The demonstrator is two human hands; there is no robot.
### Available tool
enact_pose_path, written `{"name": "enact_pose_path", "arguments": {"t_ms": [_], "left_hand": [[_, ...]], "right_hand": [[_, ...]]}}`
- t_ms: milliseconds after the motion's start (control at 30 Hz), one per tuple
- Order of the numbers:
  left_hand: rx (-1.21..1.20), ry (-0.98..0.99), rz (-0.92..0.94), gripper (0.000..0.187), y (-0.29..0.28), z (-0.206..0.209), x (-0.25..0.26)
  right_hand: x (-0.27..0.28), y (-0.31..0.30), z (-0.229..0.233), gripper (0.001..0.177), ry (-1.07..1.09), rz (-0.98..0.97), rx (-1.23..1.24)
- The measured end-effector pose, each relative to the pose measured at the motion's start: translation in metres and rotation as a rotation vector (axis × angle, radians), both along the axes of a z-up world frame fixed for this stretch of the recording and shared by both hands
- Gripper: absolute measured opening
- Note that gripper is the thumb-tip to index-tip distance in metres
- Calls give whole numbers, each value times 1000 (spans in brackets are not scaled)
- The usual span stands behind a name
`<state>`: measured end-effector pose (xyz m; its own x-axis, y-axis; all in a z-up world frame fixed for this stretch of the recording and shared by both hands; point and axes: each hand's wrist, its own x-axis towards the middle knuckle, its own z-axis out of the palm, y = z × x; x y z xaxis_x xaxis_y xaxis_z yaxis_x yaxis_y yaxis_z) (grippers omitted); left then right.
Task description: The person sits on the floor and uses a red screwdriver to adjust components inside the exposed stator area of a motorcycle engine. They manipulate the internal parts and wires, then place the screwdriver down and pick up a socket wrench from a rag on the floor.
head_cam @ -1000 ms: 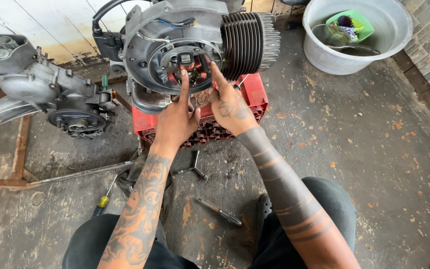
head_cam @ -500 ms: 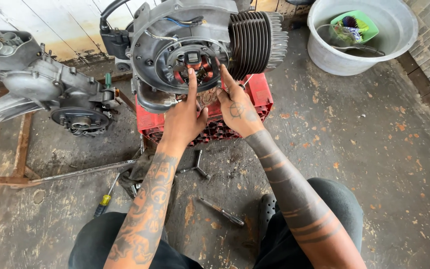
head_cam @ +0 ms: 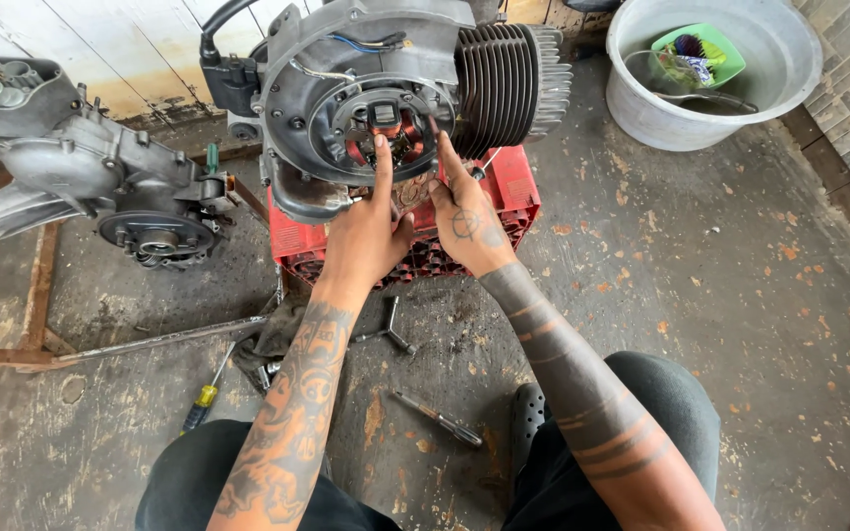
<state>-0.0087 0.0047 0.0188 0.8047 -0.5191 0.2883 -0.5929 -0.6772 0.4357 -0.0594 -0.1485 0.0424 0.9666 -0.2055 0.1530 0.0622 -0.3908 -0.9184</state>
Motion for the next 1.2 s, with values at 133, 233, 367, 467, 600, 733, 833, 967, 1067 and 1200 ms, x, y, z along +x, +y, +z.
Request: {"name": "enact_pose_path", "arguments": {"t_ms": [133,233,367,467,600,733,833,967,1067,1200], "left_hand": [[14,21,10,95,-1,3,0],[27,59,18,93,1,2,1],[37,8,17,93,0,3,2],[44,-11,14,93,1,0,3],[24,-26,-8,92,2,0,3],[35,-50,-7,93,3,-5,6],[26,-37,-12,93,3,-2,6],[24,-33,-7,93,3,-2,8],[30,-35,-7,94,6,0,3],[26,-17,4,92,5,-4,6]], "right_hand": [[9,-2,-4,60,-24,32,18],[16,-6,-20,61,-272,167,171],[-2,6,16,61,-47,19,24],[-6,6,15,62,1,1,-27],[4,-2,-4,61,61,-32,-54],[1,0,5,61,17,-9,-46],[3,-1,-2,62,29,-30,-20],[-8,5,13,63,66,-25,-73],[-9,6,6,63,101,-41,-98],[-14,11,17,64,35,-22,-44]]}}
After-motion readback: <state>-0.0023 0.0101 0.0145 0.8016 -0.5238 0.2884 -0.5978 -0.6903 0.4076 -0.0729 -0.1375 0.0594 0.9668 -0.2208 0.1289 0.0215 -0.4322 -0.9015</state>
